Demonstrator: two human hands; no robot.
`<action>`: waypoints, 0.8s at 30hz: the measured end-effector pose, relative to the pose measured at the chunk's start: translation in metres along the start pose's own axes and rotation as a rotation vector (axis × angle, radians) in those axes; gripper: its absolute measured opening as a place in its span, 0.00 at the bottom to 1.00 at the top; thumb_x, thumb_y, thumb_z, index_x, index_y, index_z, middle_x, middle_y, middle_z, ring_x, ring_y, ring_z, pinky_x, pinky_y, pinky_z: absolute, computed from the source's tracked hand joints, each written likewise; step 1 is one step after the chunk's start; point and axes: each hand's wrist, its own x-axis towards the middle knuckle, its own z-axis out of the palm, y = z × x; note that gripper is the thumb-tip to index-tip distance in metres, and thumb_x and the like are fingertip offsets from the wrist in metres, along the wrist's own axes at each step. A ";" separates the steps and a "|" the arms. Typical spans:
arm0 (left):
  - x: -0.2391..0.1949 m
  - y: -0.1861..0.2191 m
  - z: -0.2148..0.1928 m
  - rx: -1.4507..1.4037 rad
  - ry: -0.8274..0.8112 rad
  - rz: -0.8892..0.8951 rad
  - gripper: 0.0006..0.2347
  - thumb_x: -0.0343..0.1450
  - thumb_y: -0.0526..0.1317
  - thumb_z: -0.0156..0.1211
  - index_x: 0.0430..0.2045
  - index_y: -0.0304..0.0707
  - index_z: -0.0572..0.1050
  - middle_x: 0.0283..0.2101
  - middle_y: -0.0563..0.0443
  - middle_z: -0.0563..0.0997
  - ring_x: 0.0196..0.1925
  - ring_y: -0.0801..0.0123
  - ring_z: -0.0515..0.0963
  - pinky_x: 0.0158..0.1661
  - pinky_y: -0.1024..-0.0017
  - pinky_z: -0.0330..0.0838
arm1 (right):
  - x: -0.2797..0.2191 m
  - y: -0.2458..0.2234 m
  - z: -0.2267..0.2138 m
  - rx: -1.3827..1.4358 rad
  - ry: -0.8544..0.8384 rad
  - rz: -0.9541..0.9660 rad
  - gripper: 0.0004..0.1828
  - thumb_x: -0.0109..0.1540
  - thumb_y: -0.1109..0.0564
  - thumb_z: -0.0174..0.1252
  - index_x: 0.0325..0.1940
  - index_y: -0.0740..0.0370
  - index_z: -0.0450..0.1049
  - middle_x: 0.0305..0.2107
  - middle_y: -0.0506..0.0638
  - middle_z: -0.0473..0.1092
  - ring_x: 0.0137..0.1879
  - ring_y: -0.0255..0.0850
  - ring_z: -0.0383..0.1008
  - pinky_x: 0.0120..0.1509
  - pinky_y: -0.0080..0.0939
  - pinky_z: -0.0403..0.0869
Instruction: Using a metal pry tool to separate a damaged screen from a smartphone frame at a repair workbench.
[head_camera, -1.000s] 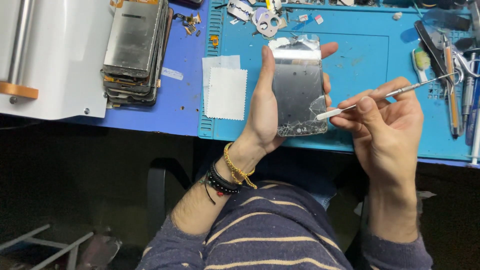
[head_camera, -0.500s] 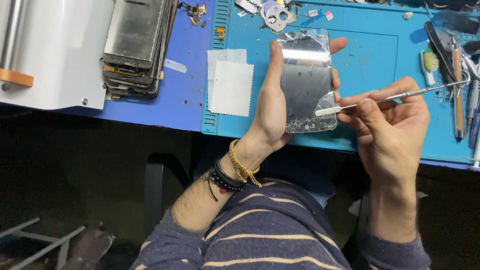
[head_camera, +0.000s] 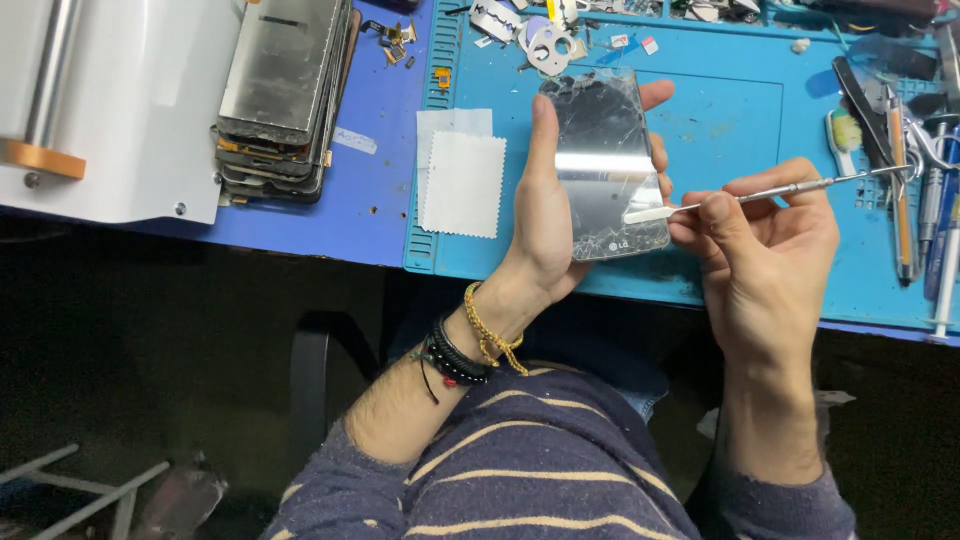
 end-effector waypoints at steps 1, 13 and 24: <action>0.001 -0.001 0.000 0.002 -0.002 -0.001 0.37 0.81 0.65 0.20 0.67 0.30 0.67 0.38 0.47 0.77 0.39 0.67 0.80 0.43 0.69 0.80 | 0.000 0.001 0.001 0.001 0.001 -0.002 0.10 0.75 0.67 0.61 0.50 0.69 0.64 0.40 0.61 0.75 0.44 0.44 0.81 0.51 0.37 0.84; 0.000 -0.022 0.015 -0.188 0.181 0.199 0.36 0.82 0.67 0.21 0.61 0.31 0.67 0.39 0.46 0.75 0.40 0.62 0.77 0.44 0.62 0.78 | -0.008 0.005 0.007 -0.023 0.079 -0.117 0.12 0.75 0.68 0.61 0.50 0.65 0.61 0.41 0.57 0.74 0.48 0.43 0.81 0.52 0.39 0.85; 0.000 -0.017 0.015 -0.190 0.189 0.200 0.36 0.80 0.68 0.22 0.58 0.29 0.66 0.37 0.45 0.75 0.38 0.62 0.77 0.41 0.65 0.76 | -0.001 -0.001 0.008 -0.047 0.038 -0.063 0.11 0.70 0.68 0.61 0.47 0.64 0.64 0.42 0.56 0.73 0.50 0.45 0.81 0.54 0.42 0.85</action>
